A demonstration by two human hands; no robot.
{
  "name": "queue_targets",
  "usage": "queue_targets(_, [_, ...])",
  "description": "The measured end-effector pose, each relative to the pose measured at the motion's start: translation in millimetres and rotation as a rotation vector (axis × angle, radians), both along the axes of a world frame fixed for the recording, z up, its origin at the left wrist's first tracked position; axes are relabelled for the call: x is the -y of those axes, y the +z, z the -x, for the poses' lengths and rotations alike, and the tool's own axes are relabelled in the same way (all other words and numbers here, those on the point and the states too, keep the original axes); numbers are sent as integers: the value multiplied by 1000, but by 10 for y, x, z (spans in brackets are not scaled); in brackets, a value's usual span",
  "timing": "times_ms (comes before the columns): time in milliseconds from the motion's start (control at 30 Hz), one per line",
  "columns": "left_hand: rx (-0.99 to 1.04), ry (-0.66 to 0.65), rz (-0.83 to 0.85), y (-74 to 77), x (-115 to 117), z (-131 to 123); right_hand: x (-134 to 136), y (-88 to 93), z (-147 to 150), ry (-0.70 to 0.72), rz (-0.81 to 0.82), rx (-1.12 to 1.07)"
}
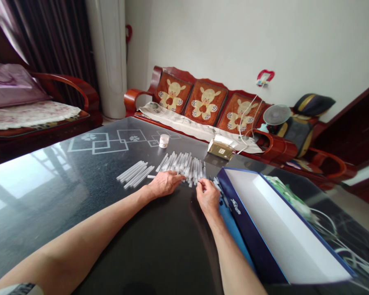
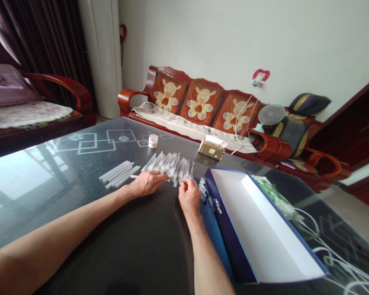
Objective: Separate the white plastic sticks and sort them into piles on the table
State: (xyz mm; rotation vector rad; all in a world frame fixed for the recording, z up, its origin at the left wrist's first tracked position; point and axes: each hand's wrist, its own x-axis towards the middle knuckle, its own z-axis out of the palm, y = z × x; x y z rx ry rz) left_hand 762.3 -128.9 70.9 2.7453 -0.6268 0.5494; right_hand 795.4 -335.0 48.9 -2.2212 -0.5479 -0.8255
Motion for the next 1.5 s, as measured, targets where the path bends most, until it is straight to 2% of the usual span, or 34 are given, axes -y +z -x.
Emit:
queue_targets(200, [26,-21,10,-13,-7,6,6,70,62,27,101,12])
queue_targets(333, [29,-29,4,-19,-13,2,176,87,-43,-134,94,51])
queue_targets(433, [27,-26,-4,-25,-12,-2,331,59,-137,-275,150,-21])
queue_targets(533, [27,-21,-12,-24,-5,-3,367,44,-155,-334,180,-52])
queue_targets(600, [26,-26,-15,-18,2,-2,300,55,-117,-281,150,-2])
queue_targets(700, [31,-50,-9,-11,11,0,109,71,-18,-57,64,57])
queue_targets(800, [43,-60,8,-17,16,-4,-77,52,82,147,11,22])
queue_targets(933, [44,-76,23,-51,23,-16,-194,-4,153,258,-13,-37])
queue_targets(1167, [54,-119,33,-46,33,-4,-196,-4,166,232,-81,-175])
queue_targets(1267, [67,-41,38,8,8,14,-130,29,146,72,-162,-218])
queue_targets(1333, [67,4,30,37,-9,21,-90,47,133,-29,-199,-162])
queue_targets(1400, [64,18,10,47,-17,22,-84,64,137,-33,-159,-36])
queue_targets(1500, [69,-4,-2,37,-13,23,-151,92,190,114,58,106])
